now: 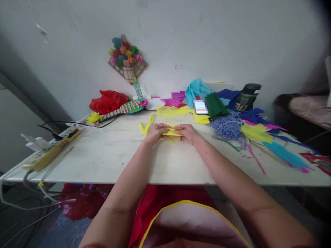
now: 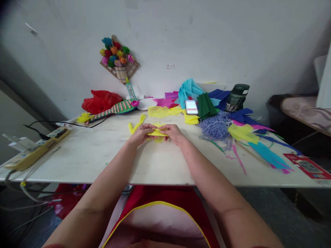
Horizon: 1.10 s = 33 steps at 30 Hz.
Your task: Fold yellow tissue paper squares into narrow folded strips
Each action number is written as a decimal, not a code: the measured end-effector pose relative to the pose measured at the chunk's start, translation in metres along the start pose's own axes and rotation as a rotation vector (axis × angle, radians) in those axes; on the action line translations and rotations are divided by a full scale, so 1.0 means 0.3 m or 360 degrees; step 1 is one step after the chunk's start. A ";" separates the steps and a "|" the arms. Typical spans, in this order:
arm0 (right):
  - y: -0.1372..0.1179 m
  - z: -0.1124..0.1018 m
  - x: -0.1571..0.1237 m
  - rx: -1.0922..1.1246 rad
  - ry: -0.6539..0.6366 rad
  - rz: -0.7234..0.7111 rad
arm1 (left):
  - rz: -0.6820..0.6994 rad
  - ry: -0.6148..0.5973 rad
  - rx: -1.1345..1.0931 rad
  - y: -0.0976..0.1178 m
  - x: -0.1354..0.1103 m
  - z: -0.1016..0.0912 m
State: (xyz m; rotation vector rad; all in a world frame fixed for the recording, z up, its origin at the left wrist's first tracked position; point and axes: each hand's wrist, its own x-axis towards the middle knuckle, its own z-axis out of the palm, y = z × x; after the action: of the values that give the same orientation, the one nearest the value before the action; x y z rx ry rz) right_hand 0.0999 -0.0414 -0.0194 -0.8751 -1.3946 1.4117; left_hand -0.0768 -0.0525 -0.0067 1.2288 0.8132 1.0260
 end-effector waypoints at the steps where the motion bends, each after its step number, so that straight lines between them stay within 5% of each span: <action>1: 0.000 0.000 0.000 0.0006 -0.0009 -0.0010 | 0.0000 0.0002 -0.0012 0.000 0.001 0.000; 24: -0.031 -0.009 -0.017 0.0201 -0.0228 0.0024 | 0.0141 0.0006 0.0176 -0.005 0.000 0.002; 33: -0.017 -0.002 -0.016 -0.0040 -0.0079 0.0004 | 0.0114 -0.0031 0.0257 -0.005 0.001 -0.004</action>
State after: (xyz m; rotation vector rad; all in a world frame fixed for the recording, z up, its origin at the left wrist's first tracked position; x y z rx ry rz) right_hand 0.1025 -0.0461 -0.0150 -0.8632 -1.4518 1.4294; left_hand -0.0776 -0.0517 -0.0082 1.4117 0.8547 1.0196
